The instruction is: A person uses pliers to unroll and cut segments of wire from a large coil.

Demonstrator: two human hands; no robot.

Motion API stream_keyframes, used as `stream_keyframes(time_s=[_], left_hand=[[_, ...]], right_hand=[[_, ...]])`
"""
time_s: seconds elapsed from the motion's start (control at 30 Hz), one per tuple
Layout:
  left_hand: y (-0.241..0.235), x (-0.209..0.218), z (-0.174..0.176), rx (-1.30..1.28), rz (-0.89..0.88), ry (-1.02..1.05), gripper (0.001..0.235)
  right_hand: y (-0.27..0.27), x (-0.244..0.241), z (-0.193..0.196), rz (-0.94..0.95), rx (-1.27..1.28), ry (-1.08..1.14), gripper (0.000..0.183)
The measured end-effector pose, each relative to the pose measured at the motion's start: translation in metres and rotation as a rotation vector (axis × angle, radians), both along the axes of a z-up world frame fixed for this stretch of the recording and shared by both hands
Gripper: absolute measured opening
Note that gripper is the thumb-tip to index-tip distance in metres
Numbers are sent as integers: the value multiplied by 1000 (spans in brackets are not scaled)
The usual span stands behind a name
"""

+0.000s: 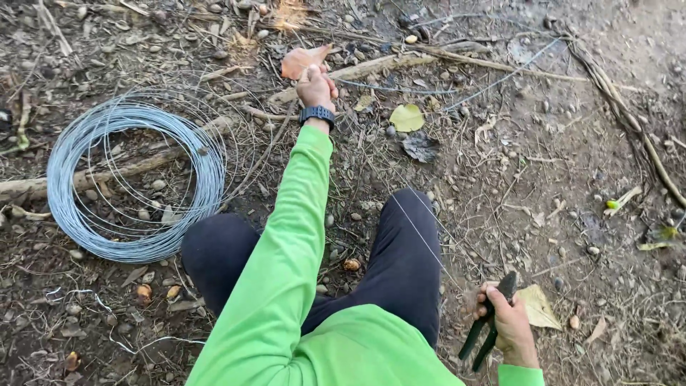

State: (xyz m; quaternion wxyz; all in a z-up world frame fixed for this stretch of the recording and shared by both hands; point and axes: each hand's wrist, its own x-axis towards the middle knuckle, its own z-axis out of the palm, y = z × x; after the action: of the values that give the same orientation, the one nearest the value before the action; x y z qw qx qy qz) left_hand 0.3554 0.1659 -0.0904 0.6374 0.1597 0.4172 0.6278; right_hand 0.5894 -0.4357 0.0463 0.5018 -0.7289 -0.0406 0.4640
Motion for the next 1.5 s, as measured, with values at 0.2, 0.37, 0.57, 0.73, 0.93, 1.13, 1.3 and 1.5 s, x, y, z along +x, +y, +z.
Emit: stream_keyframes(time_s=[0.2, 0.37, 0.57, 0.73, 0.93, 1.13, 1.3, 1.5], left_hand=[[-19, -37, 41, 57, -236, -146, 21], [-33, -28, 73, 241, -280, -127, 19], [-33, -19, 102, 382, -268, -163, 20], [-43, -8, 155, 444, -311, -80, 19], [-43, 11, 178, 409, -437, 79, 19], [-27, 21, 184, 503, -401, 90, 21], [-33, 8, 201, 439, -348, 98, 19], [-42, 1, 225, 536, -239, 355, 16]], right_hand=[[29, 31, -6, -23, 14, -41, 19], [55, 49, 38, -80, 33, -441, 23], [67, 83, 76, -76, 384, -675, 11], [176, 13, 178, 197, 485, -729, 16], [366, -70, 202, 871, 362, -1740, 11], [465, -129, 161, 837, 448, -1568, 16], [482, -135, 147, 744, 472, -1647, 15], [481, -143, 168, 818, 397, -1743, 17]])
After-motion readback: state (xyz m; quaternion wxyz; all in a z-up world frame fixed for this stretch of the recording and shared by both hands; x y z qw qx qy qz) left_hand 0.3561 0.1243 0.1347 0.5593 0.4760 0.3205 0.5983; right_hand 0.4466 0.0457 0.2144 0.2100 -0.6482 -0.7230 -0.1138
